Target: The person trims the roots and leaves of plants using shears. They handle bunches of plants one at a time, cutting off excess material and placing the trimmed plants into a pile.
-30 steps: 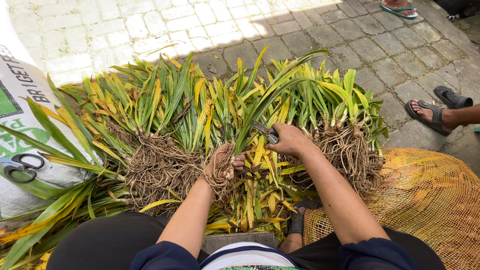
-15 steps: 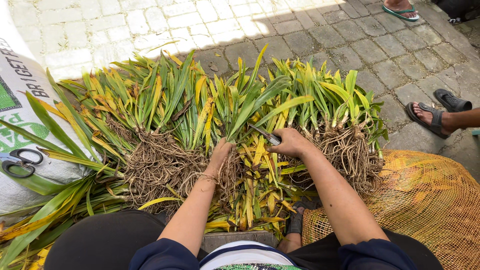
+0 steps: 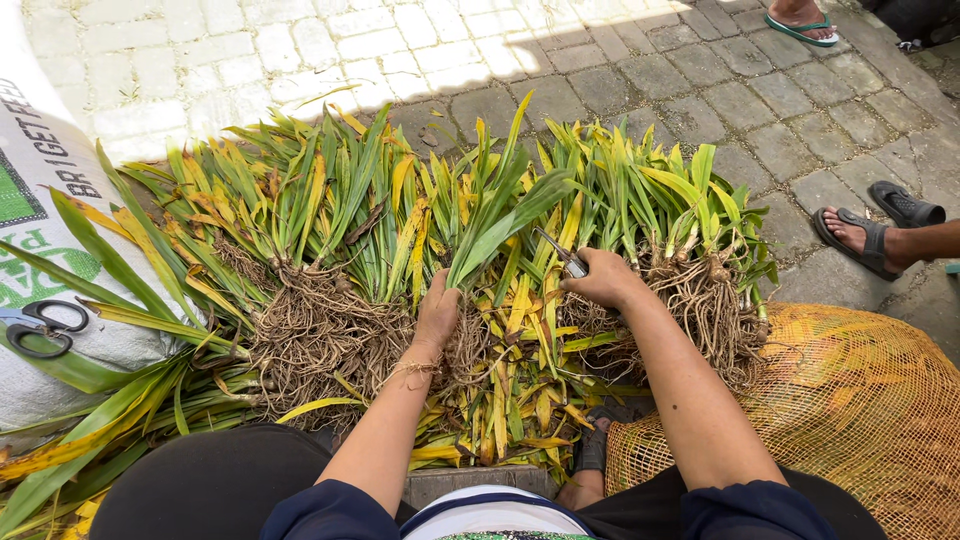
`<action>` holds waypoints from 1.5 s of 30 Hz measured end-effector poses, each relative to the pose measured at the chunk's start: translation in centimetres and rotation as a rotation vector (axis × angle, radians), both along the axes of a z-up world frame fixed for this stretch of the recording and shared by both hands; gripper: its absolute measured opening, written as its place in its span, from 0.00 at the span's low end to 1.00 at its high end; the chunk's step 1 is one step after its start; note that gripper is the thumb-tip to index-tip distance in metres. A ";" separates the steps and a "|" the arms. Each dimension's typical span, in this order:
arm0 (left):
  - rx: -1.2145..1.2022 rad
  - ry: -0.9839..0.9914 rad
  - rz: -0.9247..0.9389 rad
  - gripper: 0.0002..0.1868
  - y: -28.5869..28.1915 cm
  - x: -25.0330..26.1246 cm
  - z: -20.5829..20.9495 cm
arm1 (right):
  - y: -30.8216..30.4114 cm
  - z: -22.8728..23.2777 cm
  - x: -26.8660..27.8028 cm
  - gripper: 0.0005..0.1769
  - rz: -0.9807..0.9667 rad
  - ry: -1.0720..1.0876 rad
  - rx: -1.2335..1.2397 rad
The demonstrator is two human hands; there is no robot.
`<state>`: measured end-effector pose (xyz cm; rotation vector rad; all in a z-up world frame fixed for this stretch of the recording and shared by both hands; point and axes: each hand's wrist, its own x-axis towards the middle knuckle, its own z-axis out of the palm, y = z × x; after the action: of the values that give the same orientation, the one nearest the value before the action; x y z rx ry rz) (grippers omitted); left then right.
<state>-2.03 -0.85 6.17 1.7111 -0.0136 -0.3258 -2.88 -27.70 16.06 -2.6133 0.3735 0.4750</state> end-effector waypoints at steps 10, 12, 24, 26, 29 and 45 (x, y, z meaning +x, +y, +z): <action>-0.039 -0.059 -0.061 0.32 -3.4 -0.7 -0.3 | 4.6 3.5 -1.9 0.23 -0.036 -0.033 0.192; -0.001 -0.181 -0.025 0.31 -4.2 -1.5 1.3 | 5.2 3.3 -2.1 0.23 -0.045 -0.107 0.345; -0.050 -0.579 0.017 0.30 -7.8 -3.8 6.8 | 5.9 2.3 -3.1 0.27 -0.189 -0.403 0.541; -0.081 -0.527 -0.078 0.34 -7.5 -4.0 8.5 | 5.8 3.1 -3.7 0.28 -0.216 -0.434 0.556; -0.111 -0.412 -0.238 0.41 -7.4 -4.1 10.1 | 5.1 3.9 -4.5 0.28 -0.252 -0.496 0.577; -0.321 -0.324 -0.273 0.38 -8.6 -3.3 13.1 | 0.8 7.7 -6.8 0.25 -0.416 -0.663 0.695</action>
<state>-5.33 -9.40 19.25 1.4251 -0.5148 -0.2293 -9.65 -26.88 23.74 -1.8022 0.4114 -0.3522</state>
